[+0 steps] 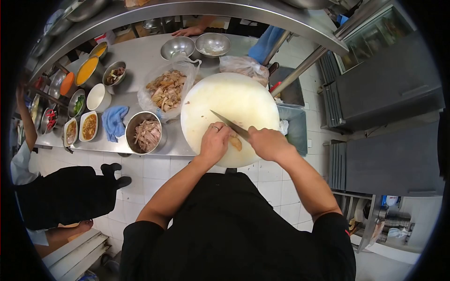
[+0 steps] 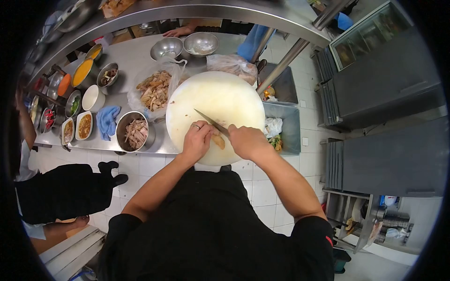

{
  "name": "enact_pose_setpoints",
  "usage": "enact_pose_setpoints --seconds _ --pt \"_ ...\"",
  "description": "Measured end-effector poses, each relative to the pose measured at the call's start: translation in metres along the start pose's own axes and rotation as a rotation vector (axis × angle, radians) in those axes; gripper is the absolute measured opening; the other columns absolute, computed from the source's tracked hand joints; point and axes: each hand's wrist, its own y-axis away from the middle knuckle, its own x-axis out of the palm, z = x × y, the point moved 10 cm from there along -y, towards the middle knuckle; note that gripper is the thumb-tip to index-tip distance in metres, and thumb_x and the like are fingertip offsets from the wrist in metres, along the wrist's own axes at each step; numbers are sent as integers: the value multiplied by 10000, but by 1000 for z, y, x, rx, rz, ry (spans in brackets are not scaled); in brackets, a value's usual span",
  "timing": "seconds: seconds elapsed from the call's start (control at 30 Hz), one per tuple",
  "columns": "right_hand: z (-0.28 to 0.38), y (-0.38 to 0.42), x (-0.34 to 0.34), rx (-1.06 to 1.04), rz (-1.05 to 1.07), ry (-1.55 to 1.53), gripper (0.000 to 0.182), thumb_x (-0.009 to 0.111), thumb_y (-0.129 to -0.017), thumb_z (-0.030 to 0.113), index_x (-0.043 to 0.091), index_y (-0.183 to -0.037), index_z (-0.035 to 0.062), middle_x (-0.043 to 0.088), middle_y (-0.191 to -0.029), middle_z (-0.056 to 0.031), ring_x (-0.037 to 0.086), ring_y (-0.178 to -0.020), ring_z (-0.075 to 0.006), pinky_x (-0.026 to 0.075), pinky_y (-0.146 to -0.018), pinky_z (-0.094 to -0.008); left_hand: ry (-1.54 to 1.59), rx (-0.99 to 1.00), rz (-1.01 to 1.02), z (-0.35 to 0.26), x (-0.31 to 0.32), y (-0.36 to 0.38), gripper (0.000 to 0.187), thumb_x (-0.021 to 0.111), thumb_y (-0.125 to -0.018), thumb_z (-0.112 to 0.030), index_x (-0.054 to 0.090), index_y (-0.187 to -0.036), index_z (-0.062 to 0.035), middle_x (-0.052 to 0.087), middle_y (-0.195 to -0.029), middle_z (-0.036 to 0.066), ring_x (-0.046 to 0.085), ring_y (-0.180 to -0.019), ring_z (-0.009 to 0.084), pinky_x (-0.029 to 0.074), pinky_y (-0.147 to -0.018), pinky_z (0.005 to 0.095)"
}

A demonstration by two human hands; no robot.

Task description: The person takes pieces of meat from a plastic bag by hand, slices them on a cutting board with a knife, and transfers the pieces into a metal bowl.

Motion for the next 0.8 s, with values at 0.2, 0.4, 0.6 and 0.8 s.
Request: enact_pose_setpoints --seconds 0.2,0.4,0.6,0.8 --pt "2 8 11 49 43 8 194 533 -974 99 619 -1093 -28 760 -917 -240 764 -880 -412 605 -796 -505 -11 -1 -6 -1 0 2 127 689 -843 44 688 -947 -28 642 -971 141 641 -923 367 539 -809 453" --pt "8 21 -15 47 73 23 203 529 -980 103 611 -1115 -24 759 -925 -241 765 -887 -405 605 -796 -498 -5 15 0 0 0 0 118 687 -846 46 680 -943 -21 642 -987 154 639 -936 375 537 -815 457" --pt "-1 0 6 33 68 -23 212 524 -983 103 607 -1132 -23 761 -941 -242 768 -905 -392 606 -796 -495 -12 -3 2 2 0 2 127 685 -838 62 674 -938 -15 644 -1001 156 641 -943 376 539 -819 457" --pt "7 23 7 109 75 24 210 531 -983 101 608 -1139 -17 760 -943 -248 765 -916 -403 606 -800 -498 -32 -19 7 3 2 6 134 685 -832 74 668 -930 -15 623 -981 156 624 -939 374 530 -820 458"
